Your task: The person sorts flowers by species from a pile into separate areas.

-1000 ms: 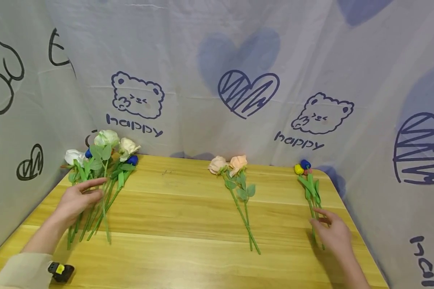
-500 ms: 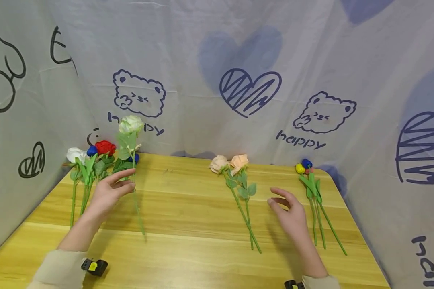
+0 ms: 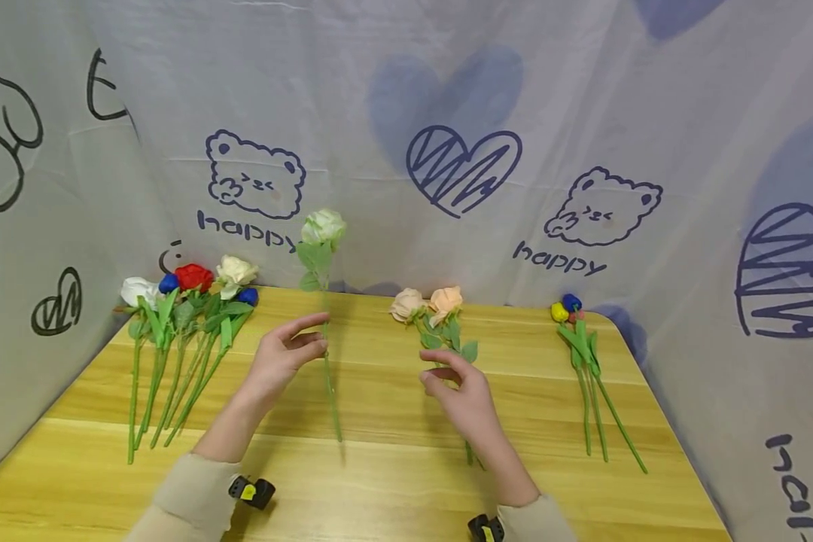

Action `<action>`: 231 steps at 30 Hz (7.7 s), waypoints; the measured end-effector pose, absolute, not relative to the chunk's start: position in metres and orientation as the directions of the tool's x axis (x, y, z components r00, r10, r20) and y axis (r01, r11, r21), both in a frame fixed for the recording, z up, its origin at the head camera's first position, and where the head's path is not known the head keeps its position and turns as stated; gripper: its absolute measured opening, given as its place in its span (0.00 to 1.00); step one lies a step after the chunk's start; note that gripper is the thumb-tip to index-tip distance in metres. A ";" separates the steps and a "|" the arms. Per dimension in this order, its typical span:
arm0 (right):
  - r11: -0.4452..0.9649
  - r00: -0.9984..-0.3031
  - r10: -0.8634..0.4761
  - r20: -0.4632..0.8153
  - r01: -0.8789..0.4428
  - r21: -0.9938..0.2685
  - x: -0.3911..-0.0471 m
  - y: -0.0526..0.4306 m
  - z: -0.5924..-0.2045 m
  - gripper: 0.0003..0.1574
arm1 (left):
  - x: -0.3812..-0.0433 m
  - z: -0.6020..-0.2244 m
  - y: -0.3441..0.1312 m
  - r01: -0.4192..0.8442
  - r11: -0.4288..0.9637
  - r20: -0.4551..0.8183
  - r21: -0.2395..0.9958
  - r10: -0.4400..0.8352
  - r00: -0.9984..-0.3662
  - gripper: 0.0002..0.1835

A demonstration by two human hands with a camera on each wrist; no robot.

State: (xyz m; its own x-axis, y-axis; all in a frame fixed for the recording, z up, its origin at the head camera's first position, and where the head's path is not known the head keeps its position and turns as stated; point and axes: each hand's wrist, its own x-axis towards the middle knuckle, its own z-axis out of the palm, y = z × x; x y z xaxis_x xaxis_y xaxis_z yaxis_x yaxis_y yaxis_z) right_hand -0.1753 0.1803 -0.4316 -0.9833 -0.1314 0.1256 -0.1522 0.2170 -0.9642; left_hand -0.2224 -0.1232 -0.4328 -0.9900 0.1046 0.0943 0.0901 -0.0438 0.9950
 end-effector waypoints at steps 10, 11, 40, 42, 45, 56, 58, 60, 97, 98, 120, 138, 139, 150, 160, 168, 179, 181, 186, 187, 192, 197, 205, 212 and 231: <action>0.217 -0.925 -0.374 0.061 -0.152 -0.964 -0.173 0.140 -0.435 0.21 | -0.226 -0.437 -0.079 0.125 -0.092 0.138 0.988 0.158 -0.978 0.24; 0.214 -0.920 -0.388 0.055 -0.148 -0.966 -0.173 0.138 -0.435 0.21 | -0.226 -0.437 -0.077 0.125 -0.089 0.138 0.988 0.166 -0.976 0.24; 0.226 -0.929 -0.370 0.008 -0.099 -0.969 -0.170 0.134 -0.435 0.20 | -0.219 -0.435 -0.064 0.153 -0.054 0.161 0.987 0.174 -0.971 0.24; 0.230 -0.928 -0.373 0.017 -0.110 -0.967 -0.170 0.136 -0.434 0.20 | -0.219 -0.434 -0.065 0.160 -0.048 0.166 0.986 0.176 -0.970 0.23; 0.244 -0.928 -0.372 0.038 -0.137 -0.960 -0.171 0.140 -0.433 0.19 | -0.219 -0.432 -0.069 0.173 -0.047 0.179 0.984 0.168 -0.969 0.23; 0.346 -0.967 -0.253 0.007 -0.097 -0.933 -0.174 0.176 -0.435 0.20 | -0.218 -0.435 -0.120 0.214 0.049 0.207 0.976 0.116 -0.971 0.22; 0.361 -0.972 -0.237 0.001 -0.089 -0.928 -0.175 0.184 -0.435 0.20 | -0.218 -0.435 -0.133 0.218 0.085 0.208 0.972 0.106 -0.972 0.22; 0.374 -0.976 -0.217 -0.010 -0.073 -0.925 -0.175 0.193 -0.435 0.20 | -0.217 -0.436 -0.146 0.223 0.134 0.211 0.966 0.096 -0.973 0.22; 0.544 -0.967 -0.213 -0.141 0.002 -0.839 -0.181 0.255 -0.473 0.20 | -0.208 -0.466 -0.307 0.139 0.702 -0.007 0.699 0.200 -0.980 0.22; 0.543 -0.967 -0.212 -0.143 0.005 -0.840 -0.181 0.255 -0.473 0.21 | -0.209 -0.466 -0.308 0.141 0.705 -0.007 0.696 0.203 -0.979 0.22; 0.517 -0.954 -0.233 -0.189 0.043 -0.855 -0.185 0.256 -0.475 0.23 | -0.212 -0.467 -0.312 0.014 0.686 -0.108 0.728 0.135 -0.985 0.21; 0.475 -0.961 -0.211 -0.178 0.059 -0.878 -0.183 0.256 -0.471 0.23 | -0.208 -0.463 -0.311 -0.060 0.629 -0.140 0.775 0.079 -0.987 0.23; 0.468 -0.964 -0.196 -0.177 0.067 -0.881 -0.183 0.256 -0.470 0.23 | -0.208 -0.462 -0.311 -0.059 0.621 -0.137 0.781 0.079 -0.988 0.23; 0.434 -0.993 -0.118 -0.010 -0.042 -0.900 -0.176 0.243 -0.453 0.24 | -0.203 -0.450 -0.280 -0.068 0.446 -0.087 0.892 0.022 -0.996 0.25; 0.254 -0.991 -0.032 0.132 -0.136 -0.958 -0.171 0.202 -0.441 0.20 | -0.208 -0.440 -0.214 -0.038 0.217 -0.030 0.976 -0.039 -0.999 0.25; 0.103 -0.981 -0.097 0.170 -0.180 -0.978 -0.172 0.166 -0.444 0.20 | -0.215 -0.437 -0.161 0.013 0.076 0.015 0.997 -0.027 -1.000 0.24; 0.054 -0.956 -0.257 0.144 -0.163 -0.985 -0.170 0.126 -0.444 0.21 | -0.223 -0.441 -0.097 0.055 -0.083 0.058 0.995 0.039 -0.998 0.22; 0.059 -0.953 -0.271 0.136 -0.157 -0.986 -0.170 0.121 -0.444 0.21 | -0.224 -0.442 -0.088 0.059 -0.095 0.064 0.994 0.049 -0.997 0.22; 0.051 -0.956 -0.269 0.117 -0.136 -0.989 -0.171 0.115 -0.447 0.21 | -0.224 -0.443 -0.070 0.066 -0.113 0.073 0.991 0.067 -0.995 0.20; 0.046 -0.959 -0.259 0.114 -0.131 -0.990 -0.171 0.114 -0.448 0.21 | -0.223 -0.443 -0.068 0.065 -0.113 0.073 0.991 0.066 -0.995 0.20; 0.083 -0.976 -0.193 0.102 -0.120 -0.989 -0.174 0.114 -0.449 0.20 | -0.224 -0.442 -0.060 0.065 -0.119 0.071 0.991 0.050 -0.996 0.18; 0.123 -0.979 -0.185 0.089 -0.113 -0.986 -0.176 0.116 -0.451 0.20 | -0.224 -0.441 -0.057 0.047 -0.142 0.057 0.989 0.068 -0.996 0.19; 0.130 -0.972 -0.221 0.081 -0.112 -0.985 -0.177 0.119 -0.451 0.20 | -0.222 -0.442 -0.056 0.039 -0.151 0.050 0.988 0.074 -0.996 0.19; 0.124 -0.971 -0.220 0.088 -0.118 -0.985 -0.177 0.123 -0.445 0.20 | -0.219 -0.437 -0.055 0.063 -0.141 0.076 0.988 0.086 -0.993 0.19; 0.173 -0.991 -0.097 0.089 -0.105 -0.979 -0.167 0.166 -0.440 0.21 | -0.211 -0.438 -0.096 0.170 0.013 0.170 0.985 0.034 -0.985 0.19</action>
State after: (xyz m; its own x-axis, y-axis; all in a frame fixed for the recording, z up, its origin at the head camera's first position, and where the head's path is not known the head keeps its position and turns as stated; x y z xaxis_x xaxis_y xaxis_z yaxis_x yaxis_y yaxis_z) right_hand -0.1665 0.1657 -0.4400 -0.9913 -0.0966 0.0889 -0.1047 0.1735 -0.9793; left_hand -0.2109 -0.0963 -0.4377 -0.9849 0.0338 0.1700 0.1705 0.0134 0.9853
